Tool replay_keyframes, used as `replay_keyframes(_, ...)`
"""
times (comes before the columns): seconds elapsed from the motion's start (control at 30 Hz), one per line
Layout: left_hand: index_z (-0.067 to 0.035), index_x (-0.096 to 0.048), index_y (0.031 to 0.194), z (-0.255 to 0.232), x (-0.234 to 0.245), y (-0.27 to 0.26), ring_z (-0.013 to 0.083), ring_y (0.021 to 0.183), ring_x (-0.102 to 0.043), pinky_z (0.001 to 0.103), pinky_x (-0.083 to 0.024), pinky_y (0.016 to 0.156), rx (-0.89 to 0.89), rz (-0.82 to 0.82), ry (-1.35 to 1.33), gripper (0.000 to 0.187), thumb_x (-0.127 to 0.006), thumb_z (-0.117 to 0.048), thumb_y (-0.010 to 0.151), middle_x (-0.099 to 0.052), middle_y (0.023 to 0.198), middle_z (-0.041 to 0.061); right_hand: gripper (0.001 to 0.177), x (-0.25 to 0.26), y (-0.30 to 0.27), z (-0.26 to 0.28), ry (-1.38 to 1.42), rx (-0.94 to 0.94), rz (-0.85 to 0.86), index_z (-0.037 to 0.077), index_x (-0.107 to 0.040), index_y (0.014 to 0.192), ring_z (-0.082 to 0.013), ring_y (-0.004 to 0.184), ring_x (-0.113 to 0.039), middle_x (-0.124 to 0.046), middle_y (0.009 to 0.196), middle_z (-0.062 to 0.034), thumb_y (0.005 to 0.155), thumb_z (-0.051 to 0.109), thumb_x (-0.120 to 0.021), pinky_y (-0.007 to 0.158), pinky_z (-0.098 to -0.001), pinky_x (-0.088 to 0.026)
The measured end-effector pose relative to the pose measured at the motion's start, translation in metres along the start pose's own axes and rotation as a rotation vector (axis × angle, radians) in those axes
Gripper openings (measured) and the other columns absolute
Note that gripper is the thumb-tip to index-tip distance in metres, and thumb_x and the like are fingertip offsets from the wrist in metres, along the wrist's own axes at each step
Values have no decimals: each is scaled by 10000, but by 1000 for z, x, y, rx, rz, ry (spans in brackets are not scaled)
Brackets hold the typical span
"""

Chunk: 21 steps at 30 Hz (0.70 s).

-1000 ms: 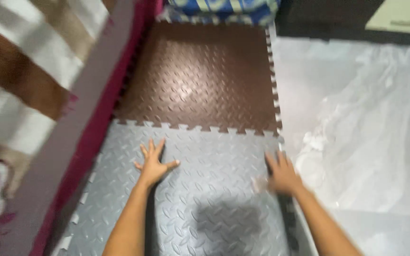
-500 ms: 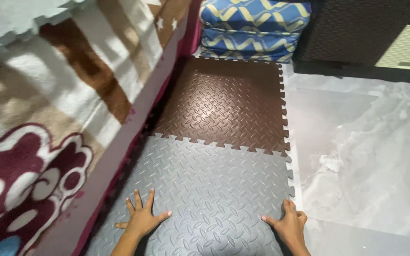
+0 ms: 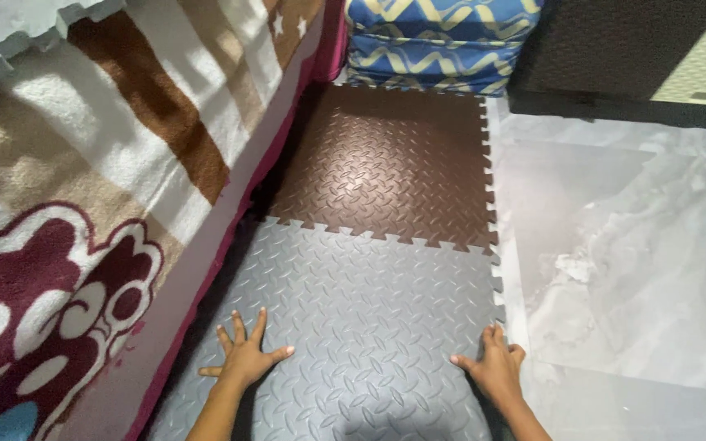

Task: Clean and reassemble interlocking foam floor mats on the bedroom floor.

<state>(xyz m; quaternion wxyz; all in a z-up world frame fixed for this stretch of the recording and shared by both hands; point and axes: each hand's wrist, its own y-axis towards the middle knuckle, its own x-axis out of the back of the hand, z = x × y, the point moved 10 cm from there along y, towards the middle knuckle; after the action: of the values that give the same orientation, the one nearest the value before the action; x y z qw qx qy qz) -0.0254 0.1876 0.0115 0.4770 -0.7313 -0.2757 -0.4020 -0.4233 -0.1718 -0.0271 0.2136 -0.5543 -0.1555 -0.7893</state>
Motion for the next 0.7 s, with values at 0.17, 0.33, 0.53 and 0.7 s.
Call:
replay_keyframes(0.17, -506, -129, 1596, -5, 2, -7, 423, 1575, 117, 890, -72, 1007, 3, -44, 17, 1193, -805, -780, 652, 126, 1736, 70, 1151, 3, -6, -13, 19, -2, 50, -22, -380, 1486, -422, 1355, -421, -336, 1593, -225, 653, 621, -847, 1147, -438, -320)
replay_keyframes(0.33, -444, -160, 1612, -22, 11, -29, 376, 1592, 6, 829, -145, 1090, 42, -26, 103, 1035, -754, -691, 800, 31, 1737, 86, 1171, 15, -11, 2, -31, 46, 203, 53, -307, 1546, -431, 1437, -330, -224, 1633, -238, 694, 681, -807, 1203, -429, -292)
replay_keyframes(0.53, -367, -251, 1601, -49, 44, -85, 287, 1599, -102, 694, -261, 1180, -114, 97, 391, 881, -734, -550, 888, -47, 1728, 75, 939, 70, -58, 16, -215, -80, 585, 313, -226, 1614, -462, 1546, -123, 42, 1702, -183, 872, 682, -668, 1229, -542, -231)
replay_keyframes(0.7, -267, -516, 1429, -42, 95, -166, 381, 1479, -358, 499, -455, 1123, -215, -2, 159, 640, -750, -466, 868, -184, 1676, 186, 707, 137, -97, 24, -112, -30, 526, 287, -529, 1450, -469, 1496, -238, 46, 1673, -301, 846, 595, -730, 1208, -472, -342)
